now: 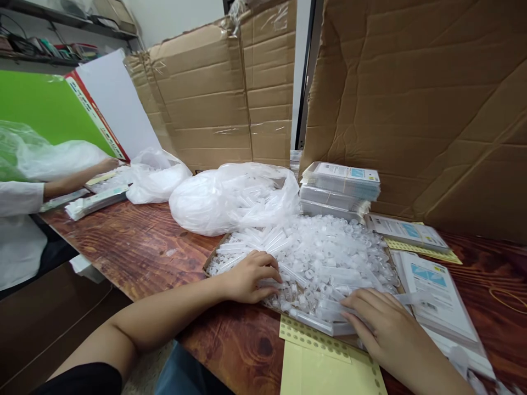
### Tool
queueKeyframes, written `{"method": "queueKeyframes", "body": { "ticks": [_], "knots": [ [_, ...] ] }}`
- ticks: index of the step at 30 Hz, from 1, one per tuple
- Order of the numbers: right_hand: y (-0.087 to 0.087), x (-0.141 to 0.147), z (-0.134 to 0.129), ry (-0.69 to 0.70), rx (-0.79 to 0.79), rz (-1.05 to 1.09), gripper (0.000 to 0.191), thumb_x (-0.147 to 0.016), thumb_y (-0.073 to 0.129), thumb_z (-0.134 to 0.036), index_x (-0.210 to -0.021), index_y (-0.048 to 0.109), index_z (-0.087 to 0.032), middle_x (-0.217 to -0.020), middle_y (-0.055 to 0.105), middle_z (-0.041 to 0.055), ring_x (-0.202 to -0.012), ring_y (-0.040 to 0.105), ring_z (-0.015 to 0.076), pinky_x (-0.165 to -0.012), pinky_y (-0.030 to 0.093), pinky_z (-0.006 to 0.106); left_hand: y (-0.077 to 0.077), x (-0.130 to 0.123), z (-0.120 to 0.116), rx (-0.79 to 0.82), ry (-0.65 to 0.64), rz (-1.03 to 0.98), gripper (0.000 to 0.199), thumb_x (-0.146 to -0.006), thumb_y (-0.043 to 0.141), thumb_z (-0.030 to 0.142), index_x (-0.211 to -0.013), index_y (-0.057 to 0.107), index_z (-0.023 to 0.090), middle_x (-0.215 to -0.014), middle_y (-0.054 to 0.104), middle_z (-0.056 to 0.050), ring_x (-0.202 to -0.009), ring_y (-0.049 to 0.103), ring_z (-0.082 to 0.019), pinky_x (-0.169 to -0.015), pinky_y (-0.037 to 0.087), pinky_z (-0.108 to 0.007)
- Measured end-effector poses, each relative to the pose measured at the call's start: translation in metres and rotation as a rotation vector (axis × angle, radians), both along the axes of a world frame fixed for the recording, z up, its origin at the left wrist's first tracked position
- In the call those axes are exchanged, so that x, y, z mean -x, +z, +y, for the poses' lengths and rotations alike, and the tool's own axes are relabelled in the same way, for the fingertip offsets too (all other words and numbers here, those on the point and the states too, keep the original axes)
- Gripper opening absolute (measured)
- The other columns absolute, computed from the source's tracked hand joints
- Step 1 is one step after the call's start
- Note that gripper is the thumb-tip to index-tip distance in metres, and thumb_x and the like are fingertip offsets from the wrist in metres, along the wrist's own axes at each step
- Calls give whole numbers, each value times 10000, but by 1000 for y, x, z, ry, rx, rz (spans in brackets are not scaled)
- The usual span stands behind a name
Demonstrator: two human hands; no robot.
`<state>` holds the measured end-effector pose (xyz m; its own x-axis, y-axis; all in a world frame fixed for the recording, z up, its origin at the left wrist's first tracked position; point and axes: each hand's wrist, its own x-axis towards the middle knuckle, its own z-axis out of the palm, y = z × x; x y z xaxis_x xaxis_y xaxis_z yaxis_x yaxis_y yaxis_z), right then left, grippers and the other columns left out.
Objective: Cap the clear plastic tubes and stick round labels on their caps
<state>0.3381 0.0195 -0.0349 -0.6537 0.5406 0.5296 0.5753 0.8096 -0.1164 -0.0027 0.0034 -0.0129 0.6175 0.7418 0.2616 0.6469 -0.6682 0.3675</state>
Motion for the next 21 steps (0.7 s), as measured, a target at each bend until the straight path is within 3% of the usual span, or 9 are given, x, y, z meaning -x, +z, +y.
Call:
{"method": "queueKeyframes", "body": {
  "ticks": [5,10,21],
  "knots": [
    [-5,-10,3,-18,33,-50,287,-976,514,-459,-950,722,-264,-916,753,37,-824,727,205,-713,558,328,2,4,2,12,-42,17,248,-881,666,331,-1103,718,233,-1136,675,-77,-1035,637,-208,-964,462,-345],
    [-9,-14,5,-52,78,-75,253,-962,540,-448,-965,704,-256,-936,750,34,-847,723,220,-730,545,355,6,4,-2,29,-14,17,523,-893,637,354,-1374,567,161,-1181,661,-139,-1102,633,-263,-978,483,-384],
    [20,-2,-6,-148,308,-129,134,-969,537,-291,-996,648,-221,-1005,708,62,-957,664,253,-851,507,430,13,9,12,195,-12,-119,360,-955,612,383,-1234,697,172,-1081,694,-117,-1011,657,-235,-928,499,-360]
  ]
}}
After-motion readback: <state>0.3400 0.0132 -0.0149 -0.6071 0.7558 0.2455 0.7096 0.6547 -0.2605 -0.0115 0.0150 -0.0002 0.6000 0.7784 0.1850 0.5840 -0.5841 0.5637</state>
